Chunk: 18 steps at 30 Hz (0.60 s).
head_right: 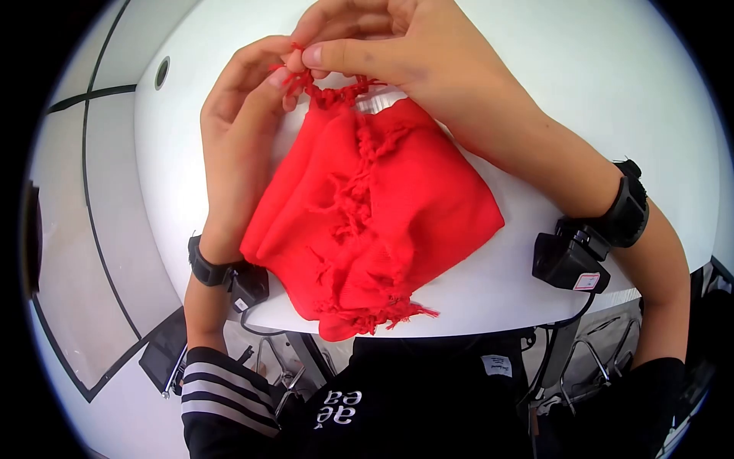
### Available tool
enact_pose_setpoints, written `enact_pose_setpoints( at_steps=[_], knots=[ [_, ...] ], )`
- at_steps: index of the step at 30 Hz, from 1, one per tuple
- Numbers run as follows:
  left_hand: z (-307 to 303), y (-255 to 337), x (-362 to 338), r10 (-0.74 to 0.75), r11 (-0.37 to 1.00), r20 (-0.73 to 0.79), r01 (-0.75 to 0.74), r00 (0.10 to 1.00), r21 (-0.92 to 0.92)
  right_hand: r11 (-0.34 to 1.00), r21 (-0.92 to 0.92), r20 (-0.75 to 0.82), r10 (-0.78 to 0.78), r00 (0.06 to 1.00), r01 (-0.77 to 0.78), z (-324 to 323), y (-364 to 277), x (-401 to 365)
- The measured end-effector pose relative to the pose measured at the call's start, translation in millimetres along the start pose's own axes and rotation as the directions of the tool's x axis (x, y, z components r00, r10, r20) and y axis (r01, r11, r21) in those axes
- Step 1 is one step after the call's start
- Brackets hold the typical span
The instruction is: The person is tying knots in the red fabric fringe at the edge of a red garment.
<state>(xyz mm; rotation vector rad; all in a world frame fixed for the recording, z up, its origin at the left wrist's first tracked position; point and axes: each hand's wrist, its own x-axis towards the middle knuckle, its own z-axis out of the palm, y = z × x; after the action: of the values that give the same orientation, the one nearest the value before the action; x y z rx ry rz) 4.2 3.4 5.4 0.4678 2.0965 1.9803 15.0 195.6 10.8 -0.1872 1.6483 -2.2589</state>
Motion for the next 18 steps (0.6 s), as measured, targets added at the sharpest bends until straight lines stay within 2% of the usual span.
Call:
enact_pose_setpoints(
  at_steps=[7, 9, 12, 15, 18],
  knots=[
    [-4.7, -9.8, 4.9, -0.005, 0.997, 0.01, 0.005, 1.0, -0.082, 0.999, 0.048, 0.016, -0.008, 1.0, 0.007, -3.3, 1.8, 0.4],
    [1.9, -7.5, 2.8, -0.001, 0.999, 0.006, 0.002, 1.0, -0.04, 0.986, 0.146, 0.057, -0.09, 0.994, 0.081, -5.6, 4.6, -1.1],
    [-4.6, -12.3, 2.3, 0.002, 1.0, 0.075, -0.002, 0.997, -0.005, 0.988, 0.123, 0.064, -0.1, 0.993, 0.092, -5.9, 2.7, -3.1],
    [-5.6, -8.1, 1.6, -0.013, 0.999, 0.036, 0.011, 0.999, 0.049, 0.998, 0.059, 0.089, -0.023, 0.996, 0.017, -10.0, 3.4, 2.6],
    [-8.6, -11.9, 2.9, 0.014, 1.0, 0.001, -0.014, 1.0, 0.028, 0.999, 0.042, 0.101, -0.027, 0.995, 0.023, -9.0, 4.4, 3.1]
  ],
)
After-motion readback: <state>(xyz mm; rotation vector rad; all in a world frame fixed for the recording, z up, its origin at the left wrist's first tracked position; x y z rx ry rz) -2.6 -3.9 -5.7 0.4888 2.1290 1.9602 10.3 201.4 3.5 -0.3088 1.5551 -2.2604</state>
